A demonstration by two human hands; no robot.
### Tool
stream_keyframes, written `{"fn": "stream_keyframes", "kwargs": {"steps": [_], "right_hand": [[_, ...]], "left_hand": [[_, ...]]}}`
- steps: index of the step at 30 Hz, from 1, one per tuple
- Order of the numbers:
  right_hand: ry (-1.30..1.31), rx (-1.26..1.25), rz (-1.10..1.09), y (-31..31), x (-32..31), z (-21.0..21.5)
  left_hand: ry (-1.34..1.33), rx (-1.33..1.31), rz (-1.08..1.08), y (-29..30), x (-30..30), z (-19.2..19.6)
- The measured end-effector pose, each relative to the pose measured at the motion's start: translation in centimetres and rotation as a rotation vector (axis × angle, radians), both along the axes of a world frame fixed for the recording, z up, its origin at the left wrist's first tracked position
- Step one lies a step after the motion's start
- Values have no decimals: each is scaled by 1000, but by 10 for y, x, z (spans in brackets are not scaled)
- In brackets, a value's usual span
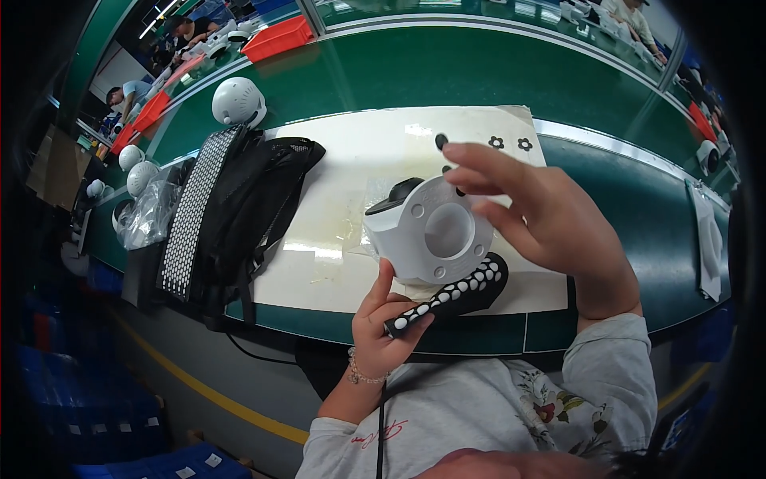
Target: Assembling the components of circular LED lamp fixtures on a factory assembly line.
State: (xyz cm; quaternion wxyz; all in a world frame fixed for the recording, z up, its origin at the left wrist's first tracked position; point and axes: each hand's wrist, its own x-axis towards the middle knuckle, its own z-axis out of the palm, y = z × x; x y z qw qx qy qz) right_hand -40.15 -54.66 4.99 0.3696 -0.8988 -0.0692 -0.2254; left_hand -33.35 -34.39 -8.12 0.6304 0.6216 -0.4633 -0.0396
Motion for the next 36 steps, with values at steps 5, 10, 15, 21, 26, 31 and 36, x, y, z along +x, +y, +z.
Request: {"fn": "stream_keyframes", "kwargs": {"steps": [5, 10, 15, 21, 26, 31, 36], "right_hand": [[-103, -58, -55, 4, 6, -4], [-68, 232, 124, 9, 28, -30], [0, 230, 131, 11, 29, -29], [-13, 258, 122, 11, 30, -32], [-271, -289, 31, 11, 19, -34], [-125, -235, 33, 14, 2, -38], [-42, -102, 10, 14, -12, -48]], "left_hand": [[-7, -31, -7, -2, -1, 0], [-17, -48, -25, -4, -1, 0], [-33, -65, -41, -4, 0, -1], [-27, -49, -36, -3, 0, 1], [-27, -4, -28, -2, 0, 5], [-49, -15, -25, -3, 1, 5], [-10, 24, -39, 0, 1, 3]]}}
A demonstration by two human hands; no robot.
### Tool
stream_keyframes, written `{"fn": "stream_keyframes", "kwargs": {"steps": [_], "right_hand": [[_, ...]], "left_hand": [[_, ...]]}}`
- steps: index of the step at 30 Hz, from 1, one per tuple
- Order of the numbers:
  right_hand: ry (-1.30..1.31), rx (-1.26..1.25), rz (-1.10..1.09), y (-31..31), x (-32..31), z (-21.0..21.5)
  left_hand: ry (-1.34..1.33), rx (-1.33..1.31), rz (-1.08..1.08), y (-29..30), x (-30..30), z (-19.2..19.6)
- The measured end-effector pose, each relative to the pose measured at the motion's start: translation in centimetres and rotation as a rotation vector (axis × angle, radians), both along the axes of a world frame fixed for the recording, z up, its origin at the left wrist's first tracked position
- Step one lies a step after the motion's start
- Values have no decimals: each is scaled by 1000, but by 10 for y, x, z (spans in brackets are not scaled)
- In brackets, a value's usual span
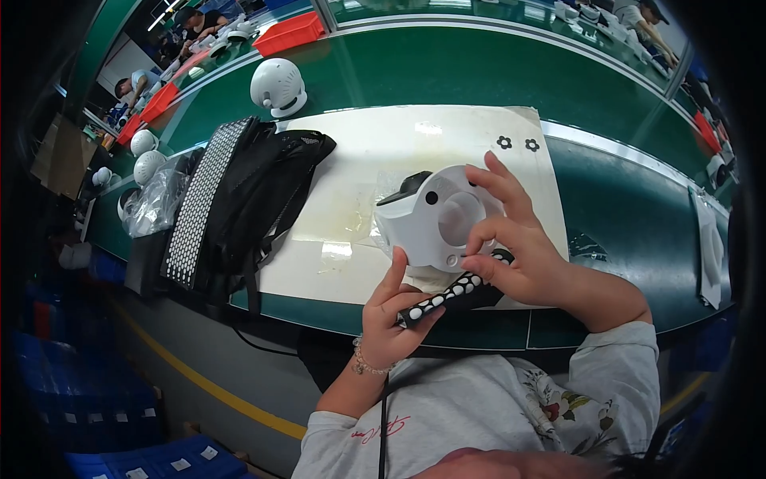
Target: Assembling the components of circular LED lamp fixtures on a factory assembly line.
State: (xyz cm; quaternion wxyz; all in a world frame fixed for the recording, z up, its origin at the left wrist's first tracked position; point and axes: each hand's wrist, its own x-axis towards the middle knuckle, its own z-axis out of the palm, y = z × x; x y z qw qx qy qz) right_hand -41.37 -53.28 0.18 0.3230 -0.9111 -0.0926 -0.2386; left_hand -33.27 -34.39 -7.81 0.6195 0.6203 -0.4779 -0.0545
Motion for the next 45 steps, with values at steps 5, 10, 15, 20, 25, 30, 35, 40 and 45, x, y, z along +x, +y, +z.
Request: {"fn": "stream_keyframes", "kwargs": {"steps": [5, 10, 15, 20, 25, 30, 35, 40, 45], "right_hand": [[98, 11, 22, 5, 4, -1], [84, 20, 32, 6, 3, -3], [67, 154, 76, 5, 3, -2], [59, 27, 12, 6, 2, -2], [-144, -313, -32, -1, -7, -7], [-273, -568, -78, 1, -13, -14], [-217, -249, 43, 14, -11, 2], [-197, -208, 141, 28, 1, -5], [-212, -118, 148, 11, -10, -3]], "left_hand": [[-15, -66, 5, -3, 1, -1], [-25, -43, 26, -3, 0, 1], [2, -6, 22, -1, 0, 1], [18, 20, 36, 0, 0, 0], [34, -40, 82, -1, -1, -5], [10, -29, 109, 0, 0, -10], [68, 6, 100, -2, -2, -9], [-12, -34, 110, -3, 0, -3], [-19, 9, 111, -2, -3, -2]]}}
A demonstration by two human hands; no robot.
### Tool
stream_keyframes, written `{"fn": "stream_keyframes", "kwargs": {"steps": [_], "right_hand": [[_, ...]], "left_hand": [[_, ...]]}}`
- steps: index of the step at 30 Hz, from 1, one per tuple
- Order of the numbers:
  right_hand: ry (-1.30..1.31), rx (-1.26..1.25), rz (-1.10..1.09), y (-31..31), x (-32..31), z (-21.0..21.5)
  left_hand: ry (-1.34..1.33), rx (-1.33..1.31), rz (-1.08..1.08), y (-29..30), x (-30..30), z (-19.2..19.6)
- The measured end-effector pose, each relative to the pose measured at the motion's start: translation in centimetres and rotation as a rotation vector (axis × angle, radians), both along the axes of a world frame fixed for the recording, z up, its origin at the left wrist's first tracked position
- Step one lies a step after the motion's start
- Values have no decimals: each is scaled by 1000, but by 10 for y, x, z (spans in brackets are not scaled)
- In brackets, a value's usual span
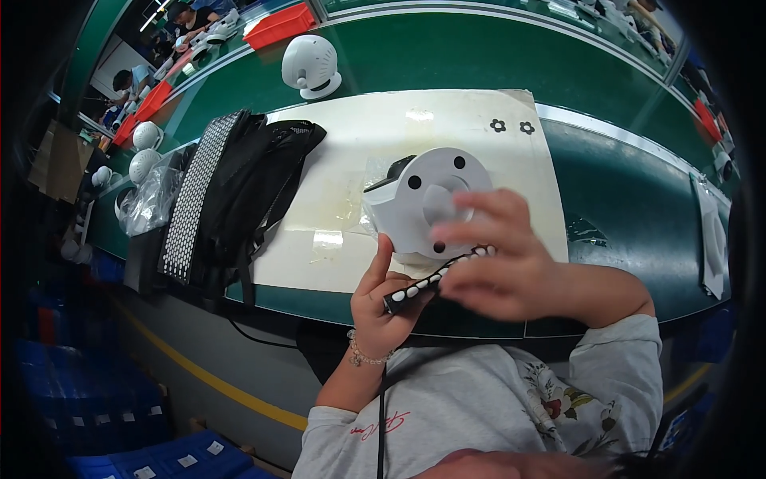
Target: Assembling the components of circular LED lamp fixtures on a factory assembly line.
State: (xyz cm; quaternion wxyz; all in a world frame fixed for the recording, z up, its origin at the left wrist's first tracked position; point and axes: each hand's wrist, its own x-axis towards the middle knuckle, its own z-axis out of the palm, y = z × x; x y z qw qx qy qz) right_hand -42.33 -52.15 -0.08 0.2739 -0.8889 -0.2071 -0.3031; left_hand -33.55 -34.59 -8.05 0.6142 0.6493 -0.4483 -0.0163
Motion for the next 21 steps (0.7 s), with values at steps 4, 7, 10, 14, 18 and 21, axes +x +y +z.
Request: {"fn": "stream_keyframes", "kwargs": {"steps": [4, 7, 10, 14, 18, 21], "right_hand": [[115, 200, -175, -30, 1, -10], [265, 404, -209, -36, 1, -15], [240, 302, -179, -36, -3, -14], [130, 99, -235, -37, -9, -18], [-153, -444, -393, -39, -20, -21], [-135, -591, -447, -35, -23, -15]], "left_hand": [[45, -24, 19, -2, -2, -3], [75, -41, 29, -2, -3, -3], [84, -40, 44, -2, -4, -2], [104, -47, 50, -3, -5, -4], [100, -60, 54, -3, -5, -5], [95, -53, 41, -3, -5, -3]]}}
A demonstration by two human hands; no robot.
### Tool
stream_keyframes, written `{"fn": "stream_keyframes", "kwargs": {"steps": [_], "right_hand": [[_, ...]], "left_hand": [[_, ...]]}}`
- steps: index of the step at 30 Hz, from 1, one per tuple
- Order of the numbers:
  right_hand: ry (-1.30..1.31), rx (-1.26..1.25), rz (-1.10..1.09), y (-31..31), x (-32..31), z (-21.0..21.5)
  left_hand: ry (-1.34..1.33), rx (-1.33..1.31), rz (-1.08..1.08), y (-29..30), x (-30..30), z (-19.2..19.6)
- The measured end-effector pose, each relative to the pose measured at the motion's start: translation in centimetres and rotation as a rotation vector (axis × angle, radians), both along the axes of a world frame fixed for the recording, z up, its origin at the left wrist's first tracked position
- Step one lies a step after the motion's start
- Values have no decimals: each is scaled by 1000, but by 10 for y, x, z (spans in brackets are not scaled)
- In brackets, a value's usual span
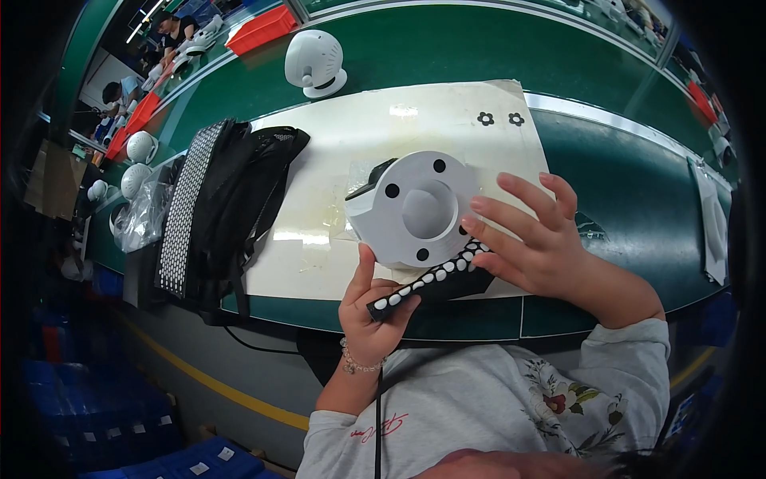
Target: Assembling the components of circular LED lamp fixtures on a factory assembly line.
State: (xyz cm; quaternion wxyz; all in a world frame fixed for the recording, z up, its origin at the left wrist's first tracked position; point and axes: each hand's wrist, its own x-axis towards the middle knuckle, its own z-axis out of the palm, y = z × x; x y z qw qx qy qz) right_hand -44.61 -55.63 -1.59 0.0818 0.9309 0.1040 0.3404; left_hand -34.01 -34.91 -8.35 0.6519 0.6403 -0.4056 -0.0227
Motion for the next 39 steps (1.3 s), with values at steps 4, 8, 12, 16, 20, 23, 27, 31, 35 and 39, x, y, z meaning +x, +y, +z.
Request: {"fn": "stream_keyframes", "kwargs": {"steps": [4, 8, 12, 16, 20, 23, 27, 31, 35, 39], "right_hand": [[127, 249, 3, 3, 1, 8], [389, 1412, 119, -2, 22, 1], [685, 1837, 266, -7, 37, 0], [317, 2070, 435, -59, 54, 8], [11, 1568, 49, -119, 85, -9], [-276, 196, -538, -193, 97, -46], [-112, 55, -906, -256, 74, -76], [41, 239, -1111, -270, 71, -83], [136, 290, -1173, -260, 68, -82], [-152, 362, -627, -227, 80, -68]], "left_hand": [[-32, 8, 26, -1, -2, 2], [-115, 17, 45, -3, -1, 5], [-199, 41, -4, -1, 1, 9], [-159, 52, -21, 2, 2, 7], [-133, 56, -48, 1, 2, 10], [-123, 38, -76, -1, 0, 12], [-86, 38, -83, 1, 0, 9], [-76, 50, -75, -1, 0, 10], [-44, 17, -62, 0, -1, 9], [-23, -14, -72, -2, -2, 11]]}}
